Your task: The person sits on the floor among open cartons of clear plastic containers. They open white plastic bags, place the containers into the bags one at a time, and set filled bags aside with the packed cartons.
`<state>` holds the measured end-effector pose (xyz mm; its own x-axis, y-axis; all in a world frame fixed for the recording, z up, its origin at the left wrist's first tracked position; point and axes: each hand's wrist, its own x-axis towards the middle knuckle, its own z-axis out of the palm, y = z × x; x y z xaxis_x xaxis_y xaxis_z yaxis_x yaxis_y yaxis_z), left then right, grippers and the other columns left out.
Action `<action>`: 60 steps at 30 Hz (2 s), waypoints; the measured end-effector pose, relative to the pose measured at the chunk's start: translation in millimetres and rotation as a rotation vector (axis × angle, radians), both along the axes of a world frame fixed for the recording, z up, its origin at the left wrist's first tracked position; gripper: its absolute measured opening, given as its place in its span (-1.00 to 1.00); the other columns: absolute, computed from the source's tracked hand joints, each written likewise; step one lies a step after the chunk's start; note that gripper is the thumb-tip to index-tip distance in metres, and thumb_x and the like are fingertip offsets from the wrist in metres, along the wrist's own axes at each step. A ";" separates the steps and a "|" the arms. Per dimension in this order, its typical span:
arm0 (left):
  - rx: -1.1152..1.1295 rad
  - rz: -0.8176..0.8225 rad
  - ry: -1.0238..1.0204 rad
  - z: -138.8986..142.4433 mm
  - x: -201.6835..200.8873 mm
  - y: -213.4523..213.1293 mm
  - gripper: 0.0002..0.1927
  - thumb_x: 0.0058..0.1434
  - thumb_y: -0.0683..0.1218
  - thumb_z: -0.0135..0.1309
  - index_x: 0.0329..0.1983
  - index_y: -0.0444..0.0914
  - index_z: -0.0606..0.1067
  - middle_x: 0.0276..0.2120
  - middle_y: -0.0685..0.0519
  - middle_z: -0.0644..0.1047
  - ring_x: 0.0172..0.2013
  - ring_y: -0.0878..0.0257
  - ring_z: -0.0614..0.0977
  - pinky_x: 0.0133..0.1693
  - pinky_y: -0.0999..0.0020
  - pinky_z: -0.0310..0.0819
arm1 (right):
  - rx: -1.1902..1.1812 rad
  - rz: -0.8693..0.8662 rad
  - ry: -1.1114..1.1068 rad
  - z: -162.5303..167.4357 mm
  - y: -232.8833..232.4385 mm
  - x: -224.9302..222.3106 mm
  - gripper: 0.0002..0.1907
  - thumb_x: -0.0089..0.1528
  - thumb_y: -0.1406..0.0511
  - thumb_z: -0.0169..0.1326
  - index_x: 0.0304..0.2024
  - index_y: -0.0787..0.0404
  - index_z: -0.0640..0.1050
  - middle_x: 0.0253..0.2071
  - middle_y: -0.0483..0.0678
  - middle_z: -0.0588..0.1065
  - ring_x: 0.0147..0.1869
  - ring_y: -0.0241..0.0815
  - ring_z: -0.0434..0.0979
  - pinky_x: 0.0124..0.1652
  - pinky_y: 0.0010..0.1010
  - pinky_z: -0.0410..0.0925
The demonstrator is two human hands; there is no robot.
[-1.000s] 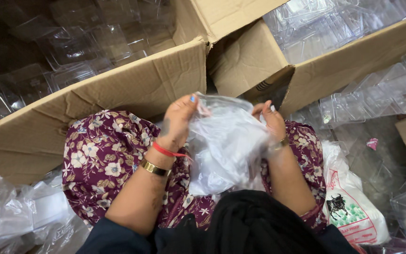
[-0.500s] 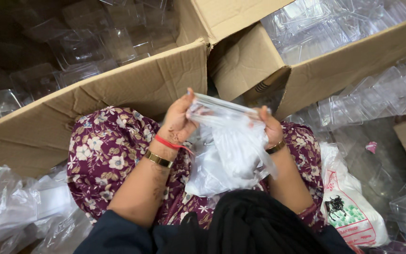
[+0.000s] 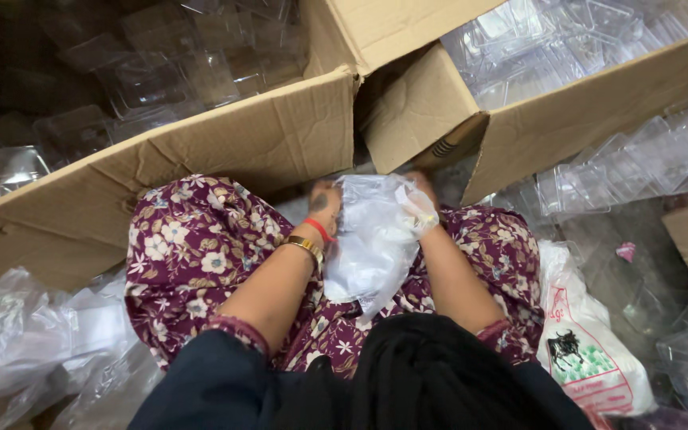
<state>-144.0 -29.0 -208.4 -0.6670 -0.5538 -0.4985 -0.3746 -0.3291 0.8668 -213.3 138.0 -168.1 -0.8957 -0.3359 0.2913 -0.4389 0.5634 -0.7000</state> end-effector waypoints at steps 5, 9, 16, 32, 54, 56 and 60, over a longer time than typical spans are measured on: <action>0.166 -0.010 0.102 23.7 8.7 0.5 -0.85 0.30 -0.05 0.07 -0.14 -0.19 0.52 -0.43 0.16 0.53 -0.54 0.39 0.43 -0.55 0.43 0.28 | -0.742 0.196 -0.708 16.1 10.6 -2.8 -0.72 0.37 0.28 -0.02 -0.04 0.30 0.63 -0.14 0.02 0.64 -0.13 -0.21 0.65 -0.08 -0.41 0.50; 0.244 -0.136 0.229 30.9 8.2 -2.3 -0.88 0.34 -0.10 0.02 -0.22 -0.24 0.53 -0.48 0.13 0.51 -0.56 0.32 0.38 -0.56 0.35 0.17 | -0.770 0.257 -0.795 26.3 21.4 5.1 -0.74 0.26 0.39 0.06 -0.01 0.30 0.59 -0.11 0.01 0.61 -0.09 -0.19 0.64 -0.05 -0.37 0.50; -0.649 -0.157 0.061 7.6 1.6 -1.4 -0.81 0.22 -0.10 0.08 -0.17 -0.19 0.64 -0.26 -0.14 0.67 -0.21 -0.01 0.69 -0.17 0.20 0.54 | -0.044 -0.019 -0.627 0.6 -3.9 -9.0 -0.77 0.30 0.36 0.03 -0.04 0.29 0.59 -0.14 -0.02 0.60 -0.11 -0.21 0.60 -0.06 -0.37 0.48; 0.710 -0.163 0.285 0.7 11.3 29.6 -0.57 0.30 0.14 -0.03 0.06 -0.20 0.54 -0.05 0.04 0.62 -0.07 0.22 0.61 -0.03 0.30 0.50 | -0.641 0.173 -0.289 -15.1 31.2 -11.6 -0.85 0.35 0.43 0.08 -0.02 0.28 0.51 -0.17 -0.18 0.52 -0.11 -0.38 0.47 -0.06 -0.54 0.38; 0.199 -0.366 0.601 13.6 46.1 33.2 -0.17 0.16 0.02 0.27 0.45 -0.33 0.27 0.23 -0.09 0.47 0.22 0.16 0.47 0.25 0.25 0.35 | -0.739 0.230 -0.259 -38.7 40.8 0.4 -0.81 0.44 0.28 0.07 -0.03 0.30 0.52 -0.10 -0.10 0.55 -0.05 -0.32 0.50 0.02 -0.44 0.41; -0.100 -0.356 0.496 14.3 51.8 38.3 -0.01 0.17 0.04 0.31 0.55 -0.28 0.05 0.38 -0.10 0.25 0.34 0.13 0.29 0.30 0.23 0.21 | -0.677 0.253 -0.231 -42.6 43.9 -0.1 -0.78 0.45 0.25 0.10 -0.03 0.32 0.52 -0.09 -0.09 0.55 -0.04 -0.31 0.51 0.02 -0.44 0.42; 0.223 -0.304 0.532 35.7 72.7 43.9 0.17 -0.01 0.23 0.31 0.52 -0.43 0.09 0.26 -0.39 0.42 0.27 -0.15 0.43 0.24 0.13 0.29 | -0.557 0.309 -0.176 -48.9 47.7 2.2 -0.69 0.45 0.18 0.17 -0.03 0.35 0.52 -0.07 -0.07 0.56 -0.03 -0.31 0.52 0.04 -0.45 0.42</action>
